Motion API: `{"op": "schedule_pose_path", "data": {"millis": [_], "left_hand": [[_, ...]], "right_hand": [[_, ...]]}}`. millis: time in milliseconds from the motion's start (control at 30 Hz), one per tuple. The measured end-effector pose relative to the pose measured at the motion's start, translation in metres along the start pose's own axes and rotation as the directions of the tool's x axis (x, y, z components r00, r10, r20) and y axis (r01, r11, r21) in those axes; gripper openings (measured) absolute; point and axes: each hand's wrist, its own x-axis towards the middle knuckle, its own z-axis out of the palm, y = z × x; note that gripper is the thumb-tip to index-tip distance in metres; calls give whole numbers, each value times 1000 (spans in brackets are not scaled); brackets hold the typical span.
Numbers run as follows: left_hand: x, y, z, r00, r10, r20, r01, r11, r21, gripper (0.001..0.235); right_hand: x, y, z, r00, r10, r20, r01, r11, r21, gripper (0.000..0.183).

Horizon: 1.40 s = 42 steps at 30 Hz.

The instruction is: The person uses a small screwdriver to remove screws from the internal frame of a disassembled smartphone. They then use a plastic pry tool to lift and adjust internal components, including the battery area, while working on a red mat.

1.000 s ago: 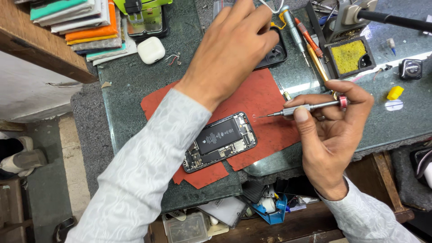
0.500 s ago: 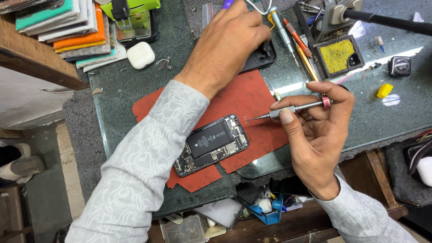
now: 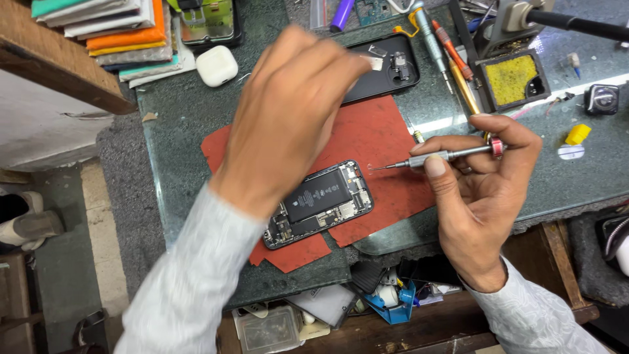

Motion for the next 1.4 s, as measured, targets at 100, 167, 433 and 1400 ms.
{"op": "schedule_pose_path", "data": {"millis": [100,167,433,1400], "left_hand": [[-28,26,-21,980,-196,26,196,980,-17,20],[-44,40,-28,954,-295,46,296,955,-13,28],[-87,61,-28,901,-423,90,426,905,-8,63],[-103,69,-13,914,-393,103,390,920,42,77]], "right_hand": [[2,-2,1,1000,-3,15,4,999,-43,44],[2,-2,2,999,-26,38,29,997,-70,44],[-4,-1,2,995,-78,64,92,961,-262,45],[-1,-7,5,982,-60,177,106,958,-265,46]]}}
